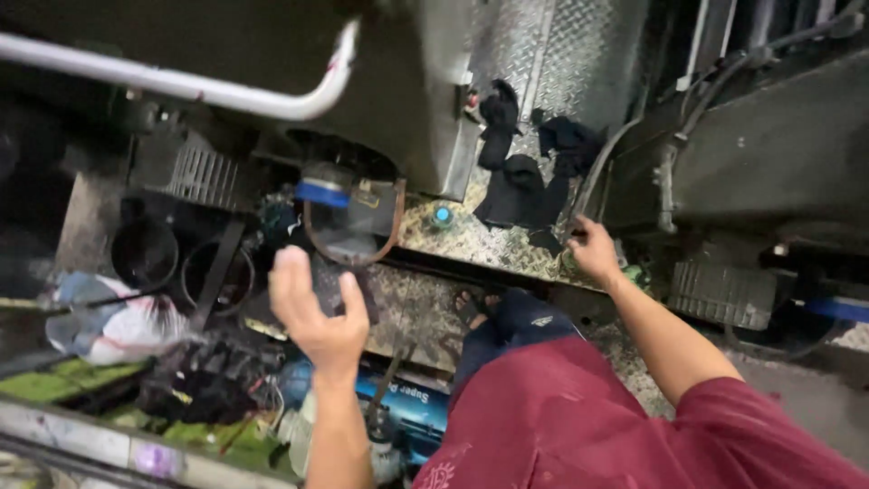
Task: The person uses a red spatula to spread red ink onto a roller of a printing machine. They then move to a different section of the machine and use a blue spatula to spread blue ink onto another roller.
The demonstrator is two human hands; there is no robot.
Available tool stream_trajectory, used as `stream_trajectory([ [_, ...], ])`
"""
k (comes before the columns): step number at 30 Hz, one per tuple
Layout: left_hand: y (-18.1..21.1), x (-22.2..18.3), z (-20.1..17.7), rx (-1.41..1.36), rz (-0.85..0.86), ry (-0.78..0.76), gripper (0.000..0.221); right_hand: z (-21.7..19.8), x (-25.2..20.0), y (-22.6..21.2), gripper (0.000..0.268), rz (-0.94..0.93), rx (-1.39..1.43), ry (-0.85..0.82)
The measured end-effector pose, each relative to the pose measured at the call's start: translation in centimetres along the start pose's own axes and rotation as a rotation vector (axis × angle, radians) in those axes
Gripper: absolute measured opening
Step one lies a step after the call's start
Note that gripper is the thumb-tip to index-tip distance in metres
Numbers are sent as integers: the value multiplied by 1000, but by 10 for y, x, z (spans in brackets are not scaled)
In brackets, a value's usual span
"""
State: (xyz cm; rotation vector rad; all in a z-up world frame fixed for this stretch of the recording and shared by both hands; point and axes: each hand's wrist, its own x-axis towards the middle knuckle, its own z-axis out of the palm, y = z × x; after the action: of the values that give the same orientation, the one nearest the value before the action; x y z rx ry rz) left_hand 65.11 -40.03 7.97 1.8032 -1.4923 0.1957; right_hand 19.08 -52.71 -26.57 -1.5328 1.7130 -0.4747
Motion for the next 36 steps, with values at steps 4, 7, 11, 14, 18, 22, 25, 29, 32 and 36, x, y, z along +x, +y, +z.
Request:
stream_trajectory([
  [4, 15, 81, -10, 237, 367, 235, 66, -50, -16, -59, 60, -80, -9, 222],
  [7, 51, 146, -16, 326, 404, 111, 76, -78, -31, -77, 59, -78, 194, 254],
  [11, 63, 198, 14, 248, 401, -138, 75, -99, -54, -81, 60, -152, 380, 253],
  [14, 74, 228, 20, 305, 276, -304, 53, -108, -51, -104, 56, -97, 462, 314],
  [18, 69, 258, 25, 370, 256, -621, 61, -130, -24, -151, 20, -136, 266, 337],
  [22, 82, 280, 14, 226, 162, -930, 57, -173, 44, -261, 16, -492, 342, 390],
  [25, 87, 273, 11, 286, 107, -898, 57, -213, 91, -350, 10, -704, 530, 335],
  [29, 86, 275, 11, 307, 95, -915, 59, -256, 200, -407, 7, -986, 404, 428],
  [32, 93, 271, 18, 309, 43, -979, 59, -281, 305, -404, 21, -987, 316, 585],
  [36, 94, 263, 13, 366, -108, -978, 62, -338, 302, -508, 25, -1053, 646, 122],
])
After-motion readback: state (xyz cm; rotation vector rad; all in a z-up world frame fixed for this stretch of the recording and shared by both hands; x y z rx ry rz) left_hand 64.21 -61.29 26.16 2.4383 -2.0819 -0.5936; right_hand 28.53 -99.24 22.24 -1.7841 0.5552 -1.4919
